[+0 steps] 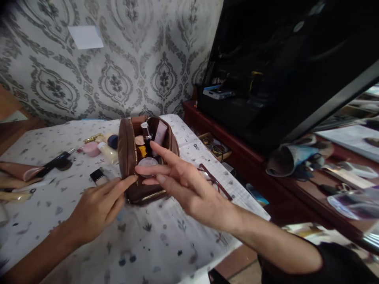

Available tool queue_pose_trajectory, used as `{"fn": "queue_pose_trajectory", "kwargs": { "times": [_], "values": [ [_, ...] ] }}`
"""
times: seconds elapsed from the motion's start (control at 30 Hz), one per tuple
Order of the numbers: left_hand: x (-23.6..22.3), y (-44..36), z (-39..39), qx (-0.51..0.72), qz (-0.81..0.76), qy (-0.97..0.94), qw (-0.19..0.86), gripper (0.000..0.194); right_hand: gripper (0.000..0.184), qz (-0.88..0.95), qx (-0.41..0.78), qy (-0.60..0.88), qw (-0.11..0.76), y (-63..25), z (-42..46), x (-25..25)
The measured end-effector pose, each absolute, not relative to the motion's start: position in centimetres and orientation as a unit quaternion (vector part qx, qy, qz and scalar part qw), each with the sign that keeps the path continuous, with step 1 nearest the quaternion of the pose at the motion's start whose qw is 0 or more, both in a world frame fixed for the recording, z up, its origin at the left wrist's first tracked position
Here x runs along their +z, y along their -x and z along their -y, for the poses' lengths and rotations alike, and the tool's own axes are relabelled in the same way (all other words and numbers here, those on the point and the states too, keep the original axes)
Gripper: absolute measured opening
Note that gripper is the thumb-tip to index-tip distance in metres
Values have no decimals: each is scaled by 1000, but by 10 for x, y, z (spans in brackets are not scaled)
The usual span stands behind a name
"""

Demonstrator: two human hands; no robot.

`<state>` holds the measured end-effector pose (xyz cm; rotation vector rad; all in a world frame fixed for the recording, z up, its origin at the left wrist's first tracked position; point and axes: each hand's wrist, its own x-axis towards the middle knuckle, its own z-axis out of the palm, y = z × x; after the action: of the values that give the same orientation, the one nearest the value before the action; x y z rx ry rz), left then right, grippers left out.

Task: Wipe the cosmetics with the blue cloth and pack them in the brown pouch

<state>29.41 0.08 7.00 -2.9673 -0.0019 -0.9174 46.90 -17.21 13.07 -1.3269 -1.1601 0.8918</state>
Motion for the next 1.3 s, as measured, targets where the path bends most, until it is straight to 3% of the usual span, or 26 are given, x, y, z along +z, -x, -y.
{"fn": "queue_pose_trajectory", "kwargs": {
  "times": [0.33, 0.63, 1.3],
  "values": [
    [62, -264, 13, -270, 7, 963, -20, 47, 61, 450, 461, 473, 601, -445, 187, 140],
    [54, -241, 16, -251, 21, 968, -14, 35, 59, 382, 526, 402, 645, -423, 187, 138],
    [46, -228, 18, -222, 49, 973, -43, 32, 54, 388, 537, 362, 656, -409, 185, 129]
  ]
}}
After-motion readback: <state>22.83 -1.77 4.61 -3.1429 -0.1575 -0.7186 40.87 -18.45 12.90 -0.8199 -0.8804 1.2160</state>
